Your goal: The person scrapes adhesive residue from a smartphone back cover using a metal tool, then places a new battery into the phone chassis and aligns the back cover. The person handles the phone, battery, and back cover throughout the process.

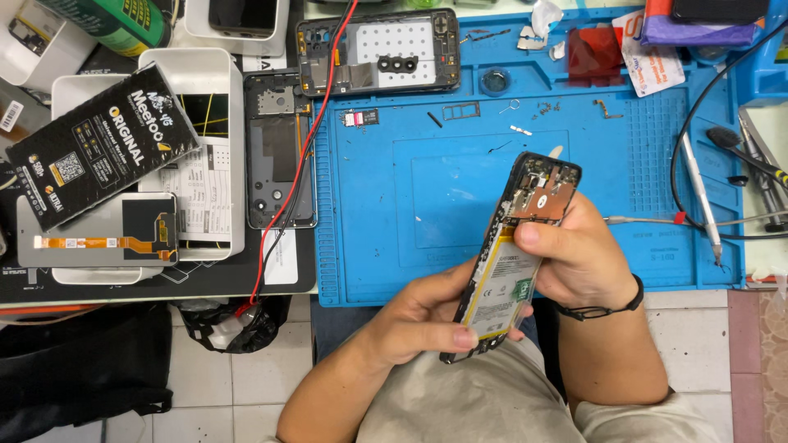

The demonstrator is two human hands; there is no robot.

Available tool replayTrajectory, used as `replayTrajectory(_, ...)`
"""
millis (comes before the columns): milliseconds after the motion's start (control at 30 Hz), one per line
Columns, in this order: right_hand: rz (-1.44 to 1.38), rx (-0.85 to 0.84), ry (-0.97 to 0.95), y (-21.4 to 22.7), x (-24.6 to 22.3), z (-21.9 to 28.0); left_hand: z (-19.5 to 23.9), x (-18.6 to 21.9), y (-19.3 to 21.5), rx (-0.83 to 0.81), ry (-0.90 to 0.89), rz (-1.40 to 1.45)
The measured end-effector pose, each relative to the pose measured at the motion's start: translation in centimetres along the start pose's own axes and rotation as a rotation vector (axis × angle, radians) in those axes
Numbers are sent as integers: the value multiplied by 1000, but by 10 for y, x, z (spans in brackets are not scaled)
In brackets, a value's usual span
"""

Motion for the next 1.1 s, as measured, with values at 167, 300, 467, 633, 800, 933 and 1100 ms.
replayTrajectory(167,264,114,220,-16,-17,4,2,11,3,49,-178,-321)
replayTrajectory(300,601,359,394,-29,-35,35,5,25,2,161,-363,-673)
replayTrajectory(467,678,181,360,-51,-27,45,4,33,-7,221,-448,-901)
replayTrajectory(633,636,180,301,-40,-17,44,8,40,-11,363,-451,-1147)
replayTrajectory(800,531,204,259,-29,-8,42,10,41,-15,439,-455,-1237)
replayTrajectory(933,402,185,239,-30,-5,41,11,42,-19,451,-487,-1256)
replayTrajectory(1100,511,215,258,-38,-11,42,7,43,-32,430,-509,-1369)
Point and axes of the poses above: each hand's wrist, its own z-axis away from the middle knuckle, its own y-axis out of the back of the hand, x = y × z, the point moved 9 cm from there along -z, towards the middle knuckle, and after that the axes turned 5 degrees about z, right-handed, at the moved point
